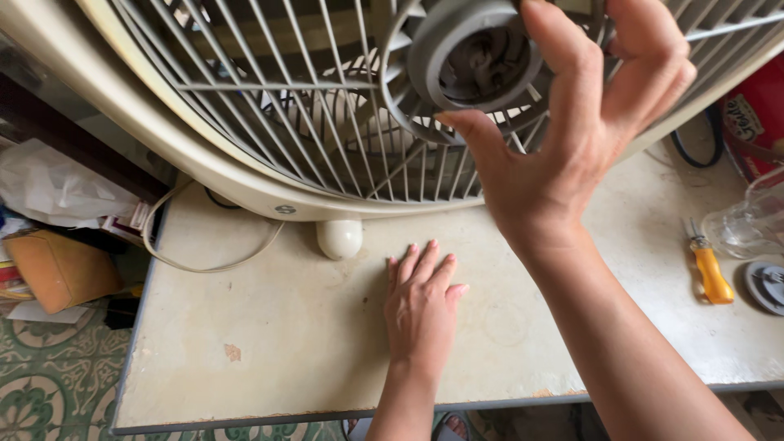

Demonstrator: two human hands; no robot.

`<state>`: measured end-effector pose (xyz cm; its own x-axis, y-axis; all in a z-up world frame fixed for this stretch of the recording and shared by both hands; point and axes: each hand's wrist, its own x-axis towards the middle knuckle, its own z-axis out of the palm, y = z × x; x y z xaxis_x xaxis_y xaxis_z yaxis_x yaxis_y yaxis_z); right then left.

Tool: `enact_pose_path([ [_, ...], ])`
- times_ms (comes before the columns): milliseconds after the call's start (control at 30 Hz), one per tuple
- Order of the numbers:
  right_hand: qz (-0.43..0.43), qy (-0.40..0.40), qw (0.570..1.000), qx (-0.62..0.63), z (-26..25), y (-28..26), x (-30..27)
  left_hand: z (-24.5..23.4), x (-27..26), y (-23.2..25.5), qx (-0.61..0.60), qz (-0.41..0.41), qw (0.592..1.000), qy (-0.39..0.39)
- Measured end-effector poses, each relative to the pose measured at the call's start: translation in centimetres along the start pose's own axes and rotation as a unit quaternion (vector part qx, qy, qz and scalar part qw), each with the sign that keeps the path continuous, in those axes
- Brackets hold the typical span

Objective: The person reassembles an electric fan by hand. They place the front grille onto the fan housing, align it, and then screw on the central hub cap to secure the grille in place.

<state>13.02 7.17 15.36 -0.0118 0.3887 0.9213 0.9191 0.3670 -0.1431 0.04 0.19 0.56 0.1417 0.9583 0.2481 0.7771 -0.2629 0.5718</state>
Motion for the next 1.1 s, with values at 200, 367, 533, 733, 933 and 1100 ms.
enact_pose_path([
  [200, 0.009, -0.001, 1.000, -0.025, -0.3, -0.2, -1.1, -1.2, 0.1, 1.0, 0.006, -0.054, 0.998, -0.035],
  [367, -0.011, 0.006, 0.999, -0.030, 0.1, 0.6, -1.1, -2.2, 0.9, 0.8, 0.071, 0.045, 0.996, 0.028],
  [533, -0.034, 0.007, 0.999, -0.020, 0.0, 0.9, -1.4, -1.6, 1.9, -0.3, 0.114, 0.059, 0.989, 0.067],
  [733, -0.016, 0.015, 1.000, -0.015, 0.4, 0.8, -1.4, -0.5, 2.2, -1.0, 0.115, 0.058, 0.990, 0.061],
  [933, 0.011, 0.009, 1.000, 0.000, 0.0, -0.2, -1.4, -0.1, 3.4, 0.1, 0.123, 0.035, 0.992, 0.010],
  [1100, 0.011, 0.011, 1.000, -0.015, 0.0, 0.0, -1.3, -0.2, 3.6, 1.2, 0.152, 0.025, 0.988, 0.022],
])
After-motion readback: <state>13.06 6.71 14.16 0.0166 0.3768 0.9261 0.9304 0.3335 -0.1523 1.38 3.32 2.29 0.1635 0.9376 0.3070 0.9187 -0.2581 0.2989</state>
